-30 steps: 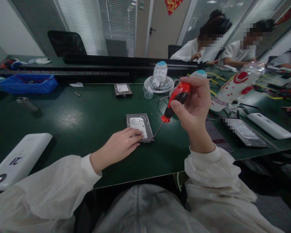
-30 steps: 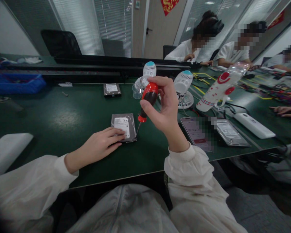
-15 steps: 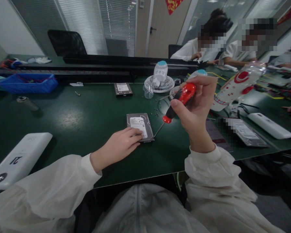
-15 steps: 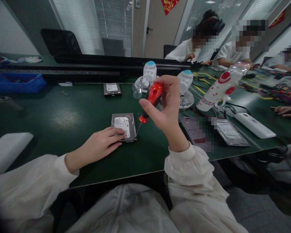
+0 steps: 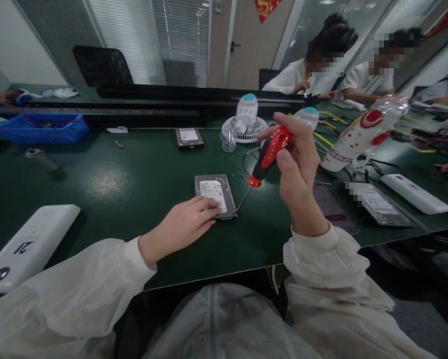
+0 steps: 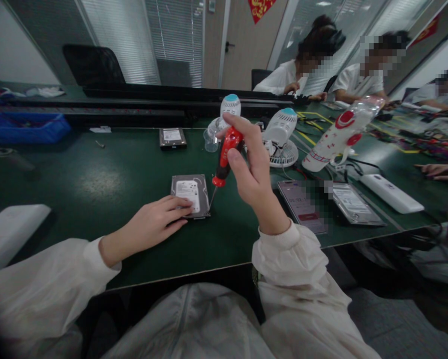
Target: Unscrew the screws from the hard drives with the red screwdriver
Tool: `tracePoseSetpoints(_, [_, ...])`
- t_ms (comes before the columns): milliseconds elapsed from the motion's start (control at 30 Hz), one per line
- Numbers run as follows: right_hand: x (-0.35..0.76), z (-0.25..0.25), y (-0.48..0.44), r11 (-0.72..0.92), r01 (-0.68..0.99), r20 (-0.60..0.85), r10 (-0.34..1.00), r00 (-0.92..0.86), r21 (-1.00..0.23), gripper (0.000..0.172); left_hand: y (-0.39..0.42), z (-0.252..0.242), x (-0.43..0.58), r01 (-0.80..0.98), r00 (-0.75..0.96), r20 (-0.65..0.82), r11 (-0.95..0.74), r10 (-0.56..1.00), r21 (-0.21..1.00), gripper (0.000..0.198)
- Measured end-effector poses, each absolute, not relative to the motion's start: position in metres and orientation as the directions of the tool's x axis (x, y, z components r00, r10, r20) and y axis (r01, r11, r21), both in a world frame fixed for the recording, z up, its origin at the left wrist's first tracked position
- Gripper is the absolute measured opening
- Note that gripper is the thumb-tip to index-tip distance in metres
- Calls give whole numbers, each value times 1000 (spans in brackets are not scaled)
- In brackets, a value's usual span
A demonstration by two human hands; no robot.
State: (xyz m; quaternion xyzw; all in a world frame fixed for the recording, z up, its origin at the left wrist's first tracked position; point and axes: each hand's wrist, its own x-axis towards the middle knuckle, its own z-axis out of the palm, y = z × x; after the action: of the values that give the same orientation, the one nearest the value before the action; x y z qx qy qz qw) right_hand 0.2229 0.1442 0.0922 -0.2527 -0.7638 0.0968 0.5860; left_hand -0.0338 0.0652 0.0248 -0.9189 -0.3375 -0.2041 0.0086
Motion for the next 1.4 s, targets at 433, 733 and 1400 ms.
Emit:
tracePoseSetpoints(433, [224, 93, 145, 876, 350, 897, 407, -170, -331, 53, 65, 25, -34, 626, 690, 373, -770, 620, 123, 25])
tracePoseSetpoints(733, [223, 89, 152, 894, 314, 911, 381, -155, -320, 64, 65, 25, -34, 635, 686, 367, -763, 629, 121, 24])
tracePoseSetpoints(1400, [221, 95, 149, 907, 369, 934, 293, -206, -203, 52, 65, 24, -35, 634, 688, 361, -763, 630, 123, 26])
